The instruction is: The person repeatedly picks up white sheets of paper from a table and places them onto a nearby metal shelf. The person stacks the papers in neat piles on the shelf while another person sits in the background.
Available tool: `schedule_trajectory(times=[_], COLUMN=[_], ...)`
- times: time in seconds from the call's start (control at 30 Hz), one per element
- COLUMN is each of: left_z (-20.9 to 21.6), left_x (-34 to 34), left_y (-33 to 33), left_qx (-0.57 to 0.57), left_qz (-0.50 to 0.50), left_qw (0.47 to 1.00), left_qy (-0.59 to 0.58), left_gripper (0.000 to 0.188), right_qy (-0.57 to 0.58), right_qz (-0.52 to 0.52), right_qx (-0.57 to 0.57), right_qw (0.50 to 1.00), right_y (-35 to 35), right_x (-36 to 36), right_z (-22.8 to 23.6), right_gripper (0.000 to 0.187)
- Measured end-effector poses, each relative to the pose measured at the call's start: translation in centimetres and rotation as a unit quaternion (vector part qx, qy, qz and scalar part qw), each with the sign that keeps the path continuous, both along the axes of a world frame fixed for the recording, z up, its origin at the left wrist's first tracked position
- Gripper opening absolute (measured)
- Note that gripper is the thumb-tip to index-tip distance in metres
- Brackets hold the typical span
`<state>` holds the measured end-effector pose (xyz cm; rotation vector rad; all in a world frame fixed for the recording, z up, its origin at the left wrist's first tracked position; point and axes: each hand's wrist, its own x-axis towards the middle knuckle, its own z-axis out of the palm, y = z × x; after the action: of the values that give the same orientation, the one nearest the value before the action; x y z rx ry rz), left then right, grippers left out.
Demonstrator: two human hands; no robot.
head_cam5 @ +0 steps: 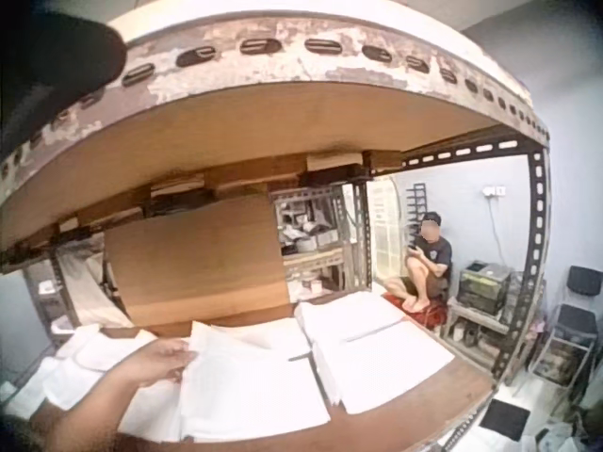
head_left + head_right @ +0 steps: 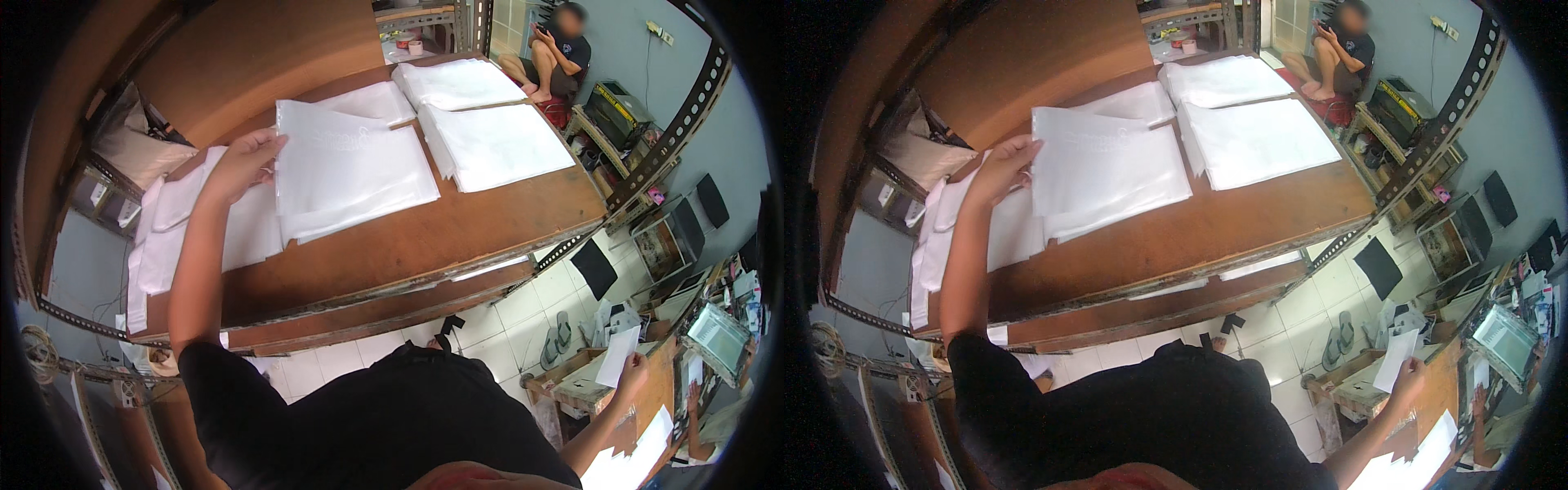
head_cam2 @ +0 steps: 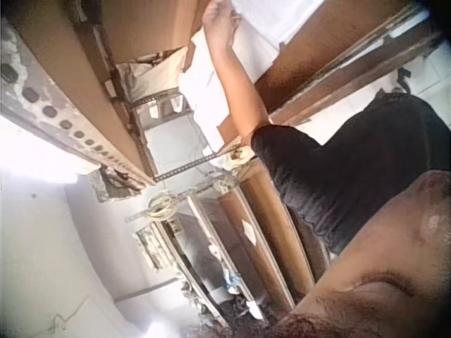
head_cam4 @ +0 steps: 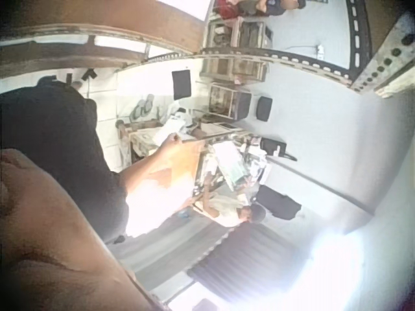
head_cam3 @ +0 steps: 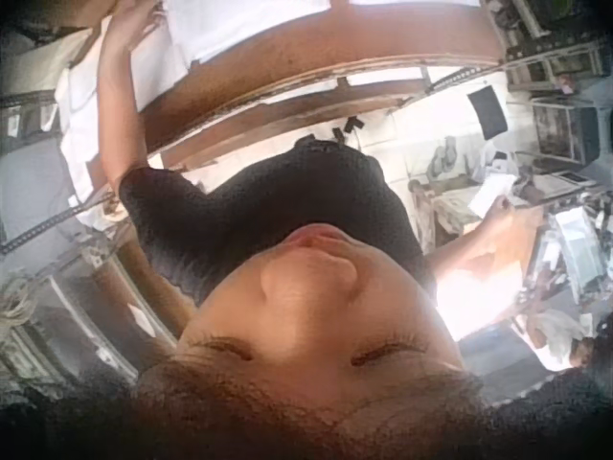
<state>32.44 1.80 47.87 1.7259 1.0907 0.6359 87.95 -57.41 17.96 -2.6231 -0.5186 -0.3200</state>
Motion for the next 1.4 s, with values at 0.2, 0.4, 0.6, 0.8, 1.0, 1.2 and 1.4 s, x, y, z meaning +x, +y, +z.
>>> schedule_trajectory(times=[0.2,0.4,0.6,0.8,1.0,1.2,1.4], left_z=[7.9,12.2,12.7,13.4,10.7,11.3,7.4], left_x=[-5.4,-11.1,-12.3,-9.9,-10.5,-8.4,-3.1], left_y=[-7.3,-14.9,-19.4,-26.1,-27.5,-26.2,-23.3], left_qx=[0.288,0.277,0.384,0.631,0.519,0.284,0.061], left_qz=[-0.007,0.06,0.088,0.038,-0.019,-0.103,-0.045], left_qw=[0.957,0.958,0.919,0.747,0.852,0.952,0.993], left_qy=[0.042,-0.05,-0.006,0.205,0.064,0.058,0.094], left_gripper=[0.013,0.016,0.022,0.027,0.027,0.024,0.027], right_qy=[0.003,0.04,0.079,0.082,0.089,0.14,0.115], right_qz=[0.021,0.056,0.091,0.14,0.161,0.165,0.186], right_qx=[0.048,0.014,0.014,0.022,0.029,0.034,0.04], right_qw=[0.999,0.998,0.993,0.986,0.982,0.976,0.975], right_y=[1.1,3.8,6.0,4.0,0.6,-0.9,-3.9], right_x=[1.1,1.6,2.5,3.3,3.2,0.9,-0.3], right_z=[-3.8,-7.1,-8.5,-8.9,-9.6,-9.1,-9.4], right_gripper=[0.019,0.021,0.021,0.019,0.016,0.016,0.016])
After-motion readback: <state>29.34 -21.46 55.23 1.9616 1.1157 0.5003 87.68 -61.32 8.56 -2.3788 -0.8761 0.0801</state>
